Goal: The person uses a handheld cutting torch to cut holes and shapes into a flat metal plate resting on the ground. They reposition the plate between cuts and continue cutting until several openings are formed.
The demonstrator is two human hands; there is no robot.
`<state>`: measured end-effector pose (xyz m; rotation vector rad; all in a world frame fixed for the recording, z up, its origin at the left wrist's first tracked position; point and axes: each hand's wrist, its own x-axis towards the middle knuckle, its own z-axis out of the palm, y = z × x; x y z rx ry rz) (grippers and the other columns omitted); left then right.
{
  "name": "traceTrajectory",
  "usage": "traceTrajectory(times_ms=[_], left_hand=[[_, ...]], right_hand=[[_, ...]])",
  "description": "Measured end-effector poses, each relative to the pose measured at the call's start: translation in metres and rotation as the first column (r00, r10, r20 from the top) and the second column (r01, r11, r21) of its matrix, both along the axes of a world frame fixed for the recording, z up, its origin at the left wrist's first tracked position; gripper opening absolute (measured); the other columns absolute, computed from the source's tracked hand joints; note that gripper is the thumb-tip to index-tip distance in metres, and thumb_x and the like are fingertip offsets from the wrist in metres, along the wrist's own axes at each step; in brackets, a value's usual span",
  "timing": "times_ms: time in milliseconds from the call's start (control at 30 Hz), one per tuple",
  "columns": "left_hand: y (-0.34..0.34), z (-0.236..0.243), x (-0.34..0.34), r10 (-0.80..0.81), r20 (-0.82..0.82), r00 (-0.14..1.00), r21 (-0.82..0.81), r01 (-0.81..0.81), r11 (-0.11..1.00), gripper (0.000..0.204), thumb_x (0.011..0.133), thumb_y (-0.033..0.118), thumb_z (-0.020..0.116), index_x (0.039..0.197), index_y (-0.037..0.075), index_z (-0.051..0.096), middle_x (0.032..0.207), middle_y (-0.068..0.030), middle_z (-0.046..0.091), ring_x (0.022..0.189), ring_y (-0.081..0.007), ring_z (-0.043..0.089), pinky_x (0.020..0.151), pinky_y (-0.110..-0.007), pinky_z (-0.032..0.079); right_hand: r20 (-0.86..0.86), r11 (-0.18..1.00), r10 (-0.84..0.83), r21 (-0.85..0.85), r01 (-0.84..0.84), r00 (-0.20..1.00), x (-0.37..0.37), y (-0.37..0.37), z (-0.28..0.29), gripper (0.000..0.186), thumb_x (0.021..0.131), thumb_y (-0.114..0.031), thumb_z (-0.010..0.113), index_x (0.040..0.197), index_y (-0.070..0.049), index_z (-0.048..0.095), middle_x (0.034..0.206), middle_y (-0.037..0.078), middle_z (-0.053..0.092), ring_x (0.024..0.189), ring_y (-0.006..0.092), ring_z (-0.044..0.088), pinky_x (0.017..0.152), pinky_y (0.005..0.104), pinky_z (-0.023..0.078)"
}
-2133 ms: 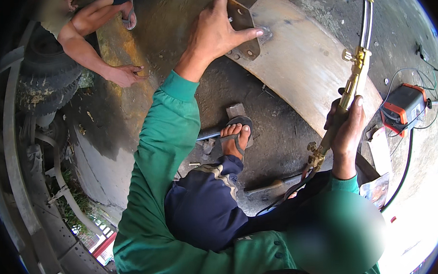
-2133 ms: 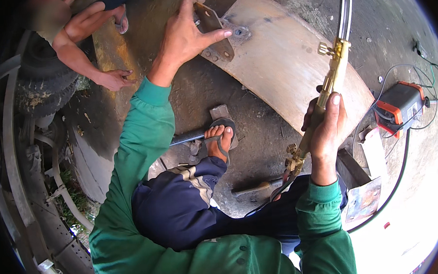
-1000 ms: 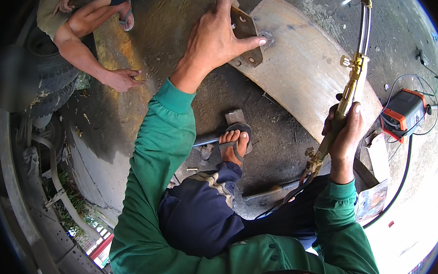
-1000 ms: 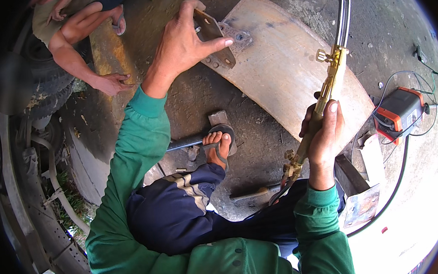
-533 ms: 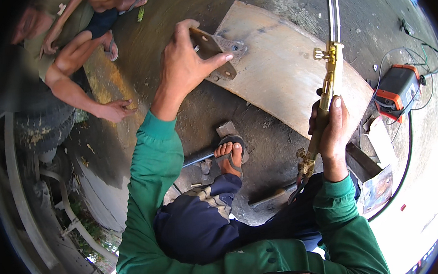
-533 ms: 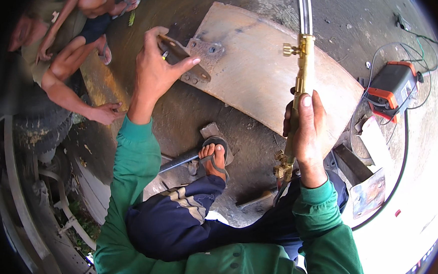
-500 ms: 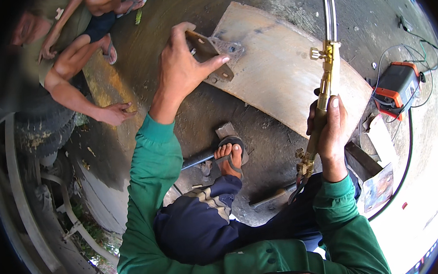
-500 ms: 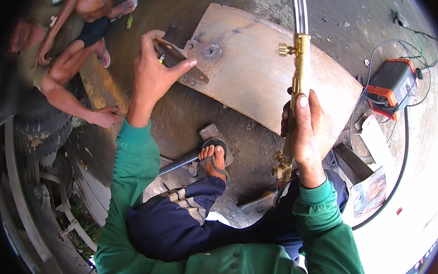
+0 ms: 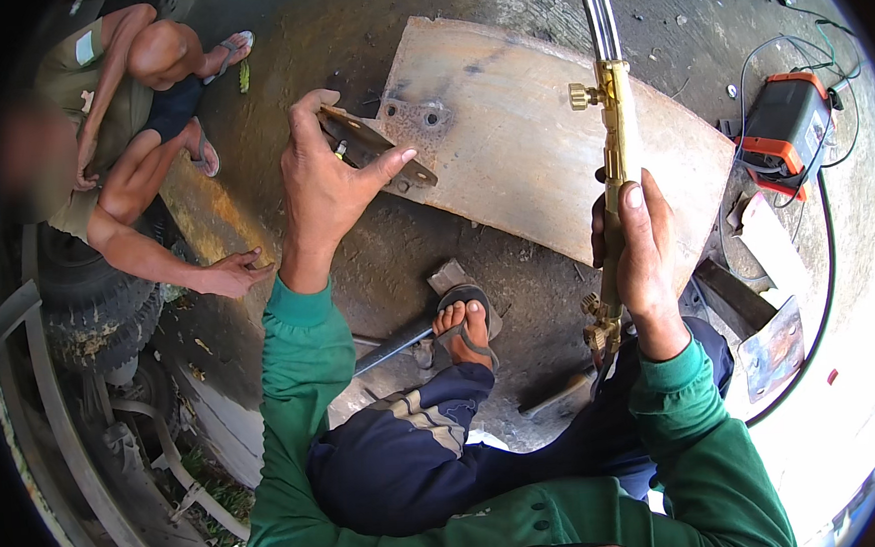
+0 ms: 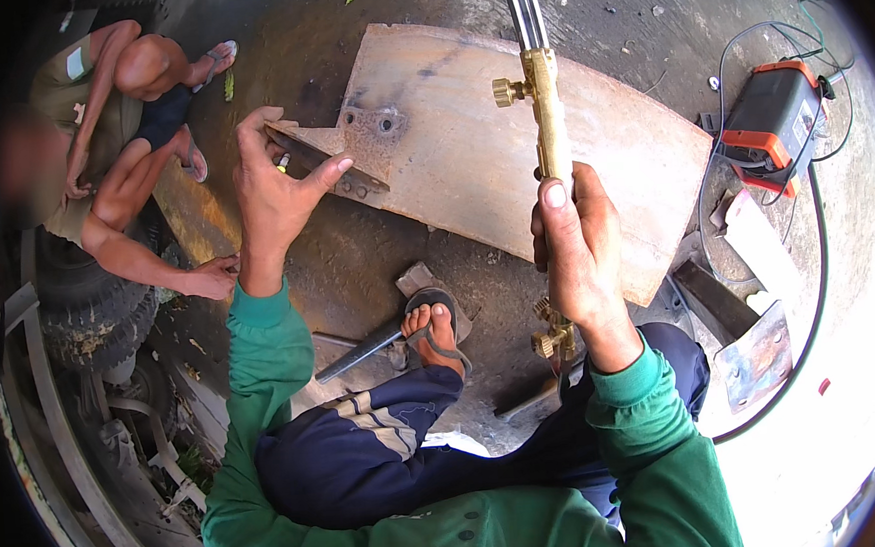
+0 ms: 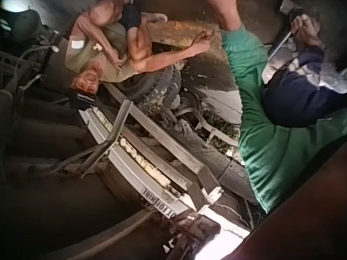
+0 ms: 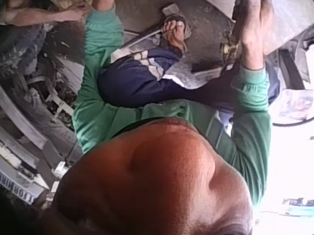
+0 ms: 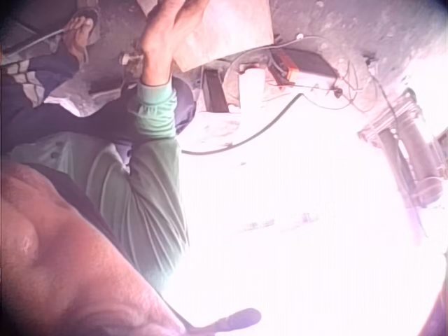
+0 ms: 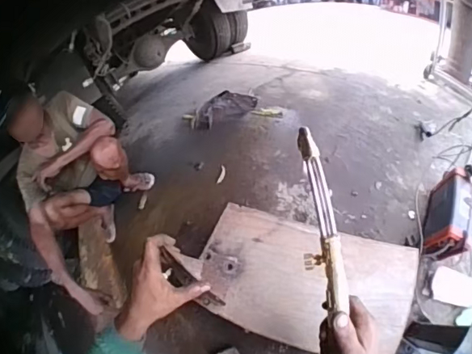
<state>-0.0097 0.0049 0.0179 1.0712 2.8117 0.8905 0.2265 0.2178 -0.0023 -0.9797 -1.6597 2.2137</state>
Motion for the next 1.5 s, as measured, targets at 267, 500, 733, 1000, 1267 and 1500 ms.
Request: traceTrajectory(times_ms=[267, 500, 733, 1000, 1267, 1500], left_hand=[[0.000, 0.003, -0.001, -0.011, -0.038, 0.999, -0.025, 0.010, 1.000, 0.087, 0.067, 0.033, 0.097, 0.132, 0.003, 0.047, 0.110, -0.0154, 0.065, 0.093, -0.0252, 0.068, 0.081, -0.038, 0.056], [-0.006, -0.003, -0.009, -0.018, -0.014, 1.000, -0.020, 0.018, 1.000, 0.084, 0.065, 0.032, 0.098, 0.128, 0.003, 0.050, 0.108, -0.0148, 0.065, 0.093, -0.0244, 0.067, 0.082, -0.038, 0.056], [-0.025, 0.003, -0.044, -0.205, 0.190, 0.960, 0.039, 0.201, 0.979, 0.068, 0.079, 0.010, 0.086, 0.137, 0.004, 0.051, 0.112, -0.0131, 0.067, 0.101, -0.0206, 0.066, 0.089, -0.034, 0.054], [-0.036, -0.003, -0.077, -0.387, 0.139, 0.911, 0.070, 0.381, 0.922, 0.029, 0.083, -0.003, 0.073, 0.111, 0.000, 0.066, 0.102, -0.0122, 0.068, 0.091, -0.0252, 0.068, 0.080, -0.035, 0.053], [-0.036, -0.003, -0.079, -0.415, 0.132, 0.900, 0.051, 0.412, 0.910, 0.030, 0.083, 0.000, 0.075, 0.112, 0.001, 0.064, 0.103, -0.0127, 0.068, 0.087, -0.0300, 0.068, 0.075, -0.038, 0.053], [-0.037, -0.005, -0.083, -0.446, 0.130, 0.885, 0.058, 0.443, 0.895, 0.030, 0.085, 0.002, 0.075, 0.113, 0.001, 0.064, 0.106, -0.0144, 0.068, 0.090, -0.0330, 0.069, 0.076, -0.039, 0.054]], right_hand=[[-0.007, 1.000, -0.007, 0.009, 0.007, 1.000, -0.001, -0.001, -0.001, 0.059, 0.102, -0.055, 0.053, 0.121, 0.001, 0.053, 0.073, 0.000, 0.051, 0.055, 0.0058, 0.046, 0.048, 0.0222, 0.039], [-0.008, 1.000, -0.005, 0.016, 0.005, 1.000, 0.000, -0.002, 0.002, 0.063, 0.101, -0.058, 0.052, 0.124, 0.001, 0.051, 0.074, 0.000, 0.052, 0.056, 0.0067, 0.046, 0.048, 0.0224, 0.038], [0.058, 0.989, -0.087, 0.122, 0.079, 0.995, -0.003, 0.001, -0.012, 0.070, 0.104, -0.062, 0.039, 0.129, 0.001, 0.054, 0.077, 0.004, 0.058, 0.054, 0.0097, 0.052, 0.046, 0.0237, 0.044], [0.052, 0.984, -0.134, 0.126, 0.126, 0.990, -0.010, 0.006, -0.012, 0.070, 0.104, -0.062, 0.038, 0.128, 0.002, 0.053, 0.077, 0.006, 0.058, 0.054, 0.0115, 0.054, 0.046, 0.0246, 0.045], [0.043, 0.982, -0.173, 0.084, 0.169, 0.984, -0.008, 0.008, -0.017, 0.077, 0.101, -0.068, 0.041, 0.130, 0.002, 0.053, 0.076, 0.006, 0.057, 0.052, 0.0121, 0.052, 0.044, 0.0249, 0.043], [0.055, 0.982, -0.177, 0.077, 0.173, 0.983, -0.010, 0.009, -0.020, 0.080, 0.100, -0.071, 0.040, 0.131, 0.002, 0.052, 0.076, 0.006, 0.057, 0.051, 0.0118, 0.050, 0.043, 0.0252, 0.042]])
